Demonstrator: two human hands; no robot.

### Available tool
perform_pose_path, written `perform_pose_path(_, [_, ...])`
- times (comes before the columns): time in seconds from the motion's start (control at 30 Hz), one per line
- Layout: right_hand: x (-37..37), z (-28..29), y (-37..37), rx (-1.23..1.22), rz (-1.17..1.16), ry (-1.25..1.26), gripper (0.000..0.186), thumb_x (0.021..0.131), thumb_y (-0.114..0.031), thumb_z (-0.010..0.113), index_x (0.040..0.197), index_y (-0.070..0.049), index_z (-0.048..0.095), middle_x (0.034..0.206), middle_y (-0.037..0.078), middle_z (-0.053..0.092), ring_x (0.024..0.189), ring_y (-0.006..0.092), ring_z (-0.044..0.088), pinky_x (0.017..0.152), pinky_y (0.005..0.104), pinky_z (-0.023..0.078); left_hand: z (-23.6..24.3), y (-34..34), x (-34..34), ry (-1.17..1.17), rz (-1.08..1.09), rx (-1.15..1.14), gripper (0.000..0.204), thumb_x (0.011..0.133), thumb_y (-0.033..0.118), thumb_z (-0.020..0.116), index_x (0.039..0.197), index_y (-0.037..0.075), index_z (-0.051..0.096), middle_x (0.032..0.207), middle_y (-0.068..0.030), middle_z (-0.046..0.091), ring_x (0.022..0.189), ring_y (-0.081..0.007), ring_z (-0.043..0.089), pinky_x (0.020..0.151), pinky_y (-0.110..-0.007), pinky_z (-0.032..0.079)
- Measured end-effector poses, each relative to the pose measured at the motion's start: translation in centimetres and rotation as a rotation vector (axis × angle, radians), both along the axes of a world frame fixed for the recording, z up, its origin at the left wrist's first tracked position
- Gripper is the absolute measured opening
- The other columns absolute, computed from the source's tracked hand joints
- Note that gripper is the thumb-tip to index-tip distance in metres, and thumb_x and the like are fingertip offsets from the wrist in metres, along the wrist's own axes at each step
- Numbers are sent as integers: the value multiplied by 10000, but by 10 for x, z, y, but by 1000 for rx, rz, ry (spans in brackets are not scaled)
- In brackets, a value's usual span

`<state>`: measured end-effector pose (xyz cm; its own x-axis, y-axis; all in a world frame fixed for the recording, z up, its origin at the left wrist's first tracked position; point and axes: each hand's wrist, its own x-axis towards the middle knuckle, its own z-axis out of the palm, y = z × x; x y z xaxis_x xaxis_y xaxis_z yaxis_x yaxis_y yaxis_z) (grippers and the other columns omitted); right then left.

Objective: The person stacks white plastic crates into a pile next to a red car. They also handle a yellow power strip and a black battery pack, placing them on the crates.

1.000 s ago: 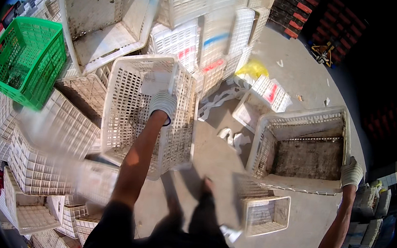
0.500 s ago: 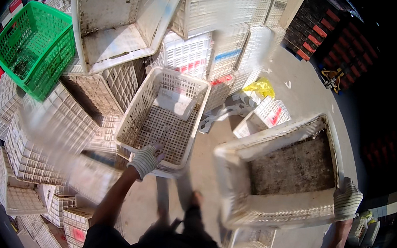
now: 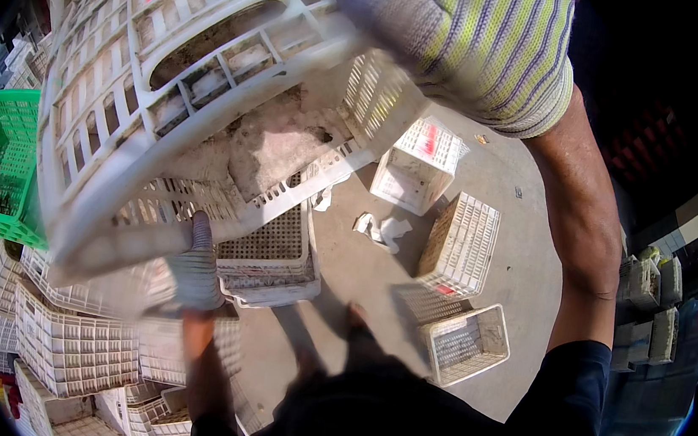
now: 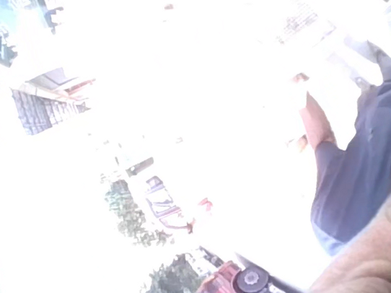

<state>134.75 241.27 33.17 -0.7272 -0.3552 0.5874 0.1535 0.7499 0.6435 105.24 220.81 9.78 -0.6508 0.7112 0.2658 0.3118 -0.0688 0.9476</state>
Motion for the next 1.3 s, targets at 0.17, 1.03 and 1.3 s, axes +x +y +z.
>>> perform_pose_path(0.17, [-147, -25, -16, -96, 604, 132, 197, 898, -165, 603, 1078, -135, 678, 1058, 64, 678, 945, 231, 662, 822, 342, 548, -100, -45, -5, -64, 101, -200, 474, 1037, 352, 455, 1171, -85, 580, 1113, -144, 633, 915, -155, 583, 818, -310, 497])
perform_pose_path(1.03, [-243, -222, 68, -493, 336, -244, 224, 848, -67, 532, 1028, -86, 664, 1042, 71, 645, 1057, 275, 575, 958, 418, 438, -182, -116, 5, 330, 281, -224, 461, 882, -49, 519, 1333, 20, 461, 1196, -136, 544, 1041, -230, 584, 839, -344, 489])
perform_pose_path(1.3, [-248, -307, 122, -875, -101, -173, 451, 799, 42, 509, 1238, -36, 578, 1293, 188, 558, 1260, 359, 486, 1078, 414, 394, -188, -141, -2, 178, 305, -236, 428, 868, -90, 518, 1281, 26, 530, 1128, -109, 596, 935, -173, 600, 763, -296, 515])
